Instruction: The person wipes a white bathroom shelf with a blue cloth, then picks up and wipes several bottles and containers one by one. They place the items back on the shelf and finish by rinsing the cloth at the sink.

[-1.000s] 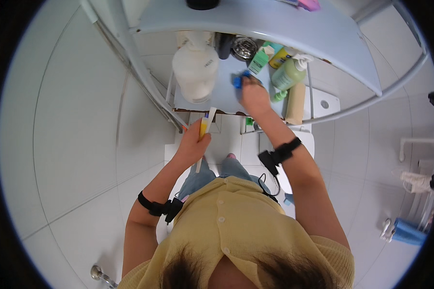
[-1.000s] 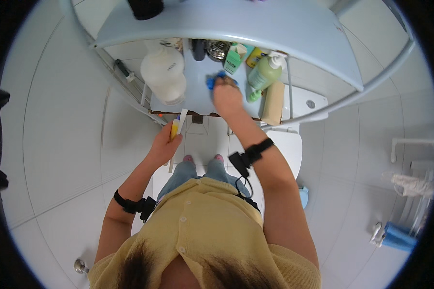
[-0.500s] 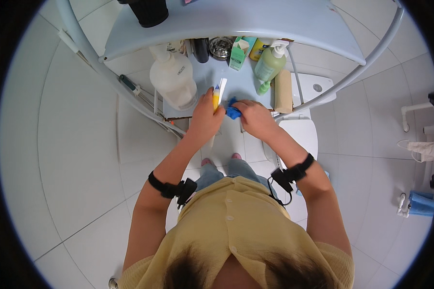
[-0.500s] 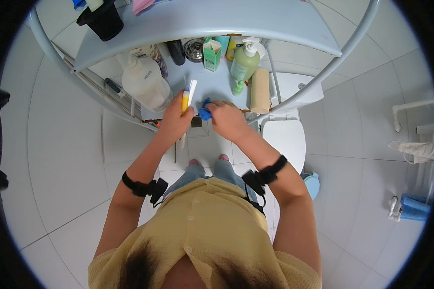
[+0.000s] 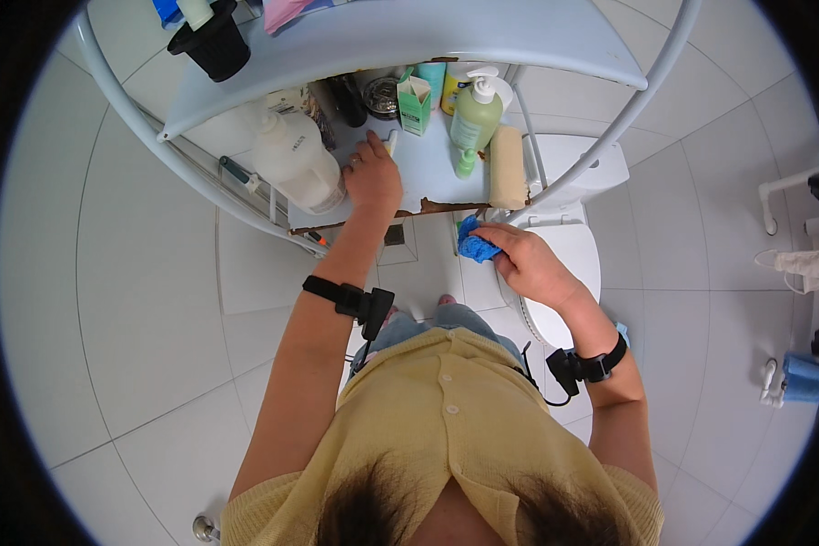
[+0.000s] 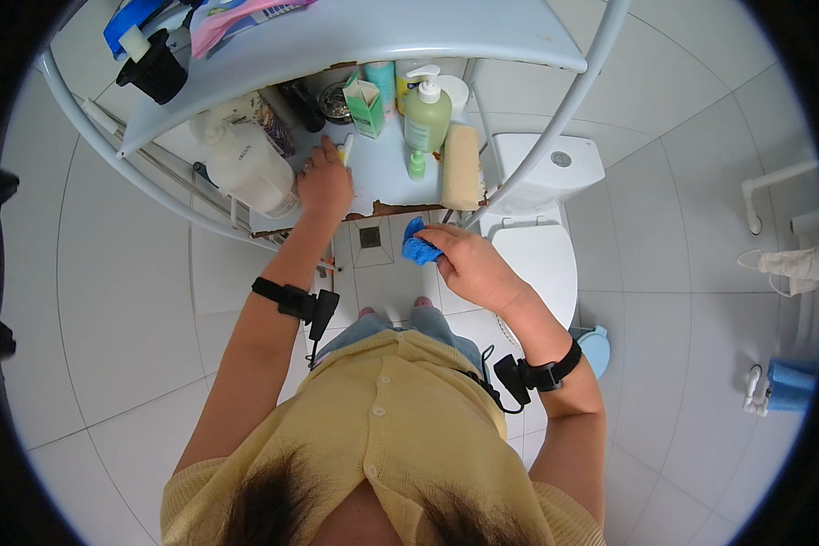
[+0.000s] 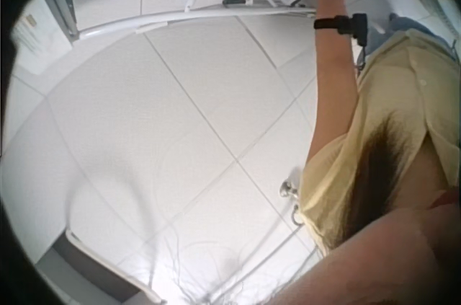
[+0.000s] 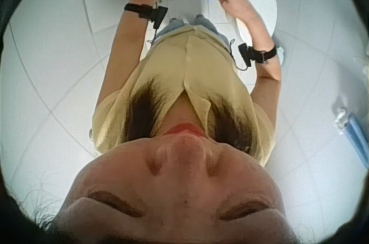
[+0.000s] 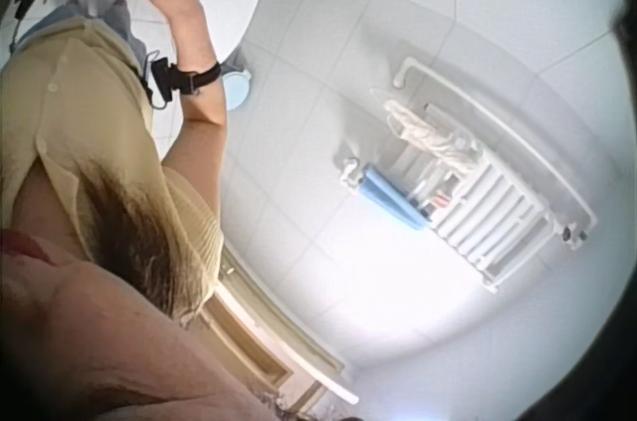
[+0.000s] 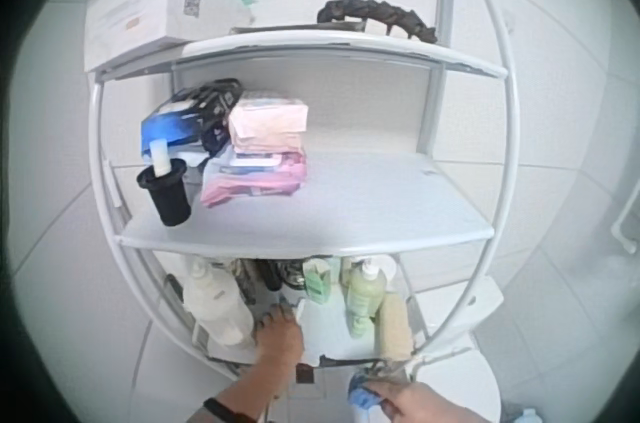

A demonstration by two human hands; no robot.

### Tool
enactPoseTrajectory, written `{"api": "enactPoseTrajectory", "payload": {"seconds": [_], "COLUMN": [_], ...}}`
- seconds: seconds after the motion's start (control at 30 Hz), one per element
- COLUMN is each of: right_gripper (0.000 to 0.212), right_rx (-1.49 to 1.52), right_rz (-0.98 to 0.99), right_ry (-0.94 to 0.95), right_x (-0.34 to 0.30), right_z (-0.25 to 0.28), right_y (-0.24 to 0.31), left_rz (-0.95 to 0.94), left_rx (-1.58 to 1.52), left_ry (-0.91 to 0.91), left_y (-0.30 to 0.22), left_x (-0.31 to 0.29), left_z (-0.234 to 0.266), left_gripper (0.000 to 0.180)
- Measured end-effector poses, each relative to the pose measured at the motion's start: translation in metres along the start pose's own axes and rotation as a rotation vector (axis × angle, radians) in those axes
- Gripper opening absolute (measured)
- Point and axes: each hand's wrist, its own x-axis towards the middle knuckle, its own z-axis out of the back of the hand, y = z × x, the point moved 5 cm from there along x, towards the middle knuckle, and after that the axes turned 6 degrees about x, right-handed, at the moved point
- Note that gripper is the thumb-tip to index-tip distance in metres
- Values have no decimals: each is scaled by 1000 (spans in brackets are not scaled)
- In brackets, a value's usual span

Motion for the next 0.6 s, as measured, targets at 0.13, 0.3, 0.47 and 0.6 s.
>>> {"api": "enactPoseTrajectory", "payload": {"seconds": [0.13, 0.3, 0.47, 0.6], "right_gripper": [44, 40, 37, 37], "right_rx": [65, 237, 280, 77], "right_rz": [33, -127, -175, -91], "right_ry": [-28, -158, -285, -229], "right_x": [-4, 2, 21, 58], "right_z": [17, 42, 49, 24], "right_y": [-7, -13, -23, -25], "left_rz": [-170, -125, -80, 78], "left_rx": [-143, -951, -1121, -1166], "left_ry": [-96, 217, 237, 39], "left_y": [-12, -59, -73, -36], "left_x": [-6, -17, -18, -33], "left_z": [35, 40, 25, 36], "left_gripper": [60, 43, 39, 35]}}
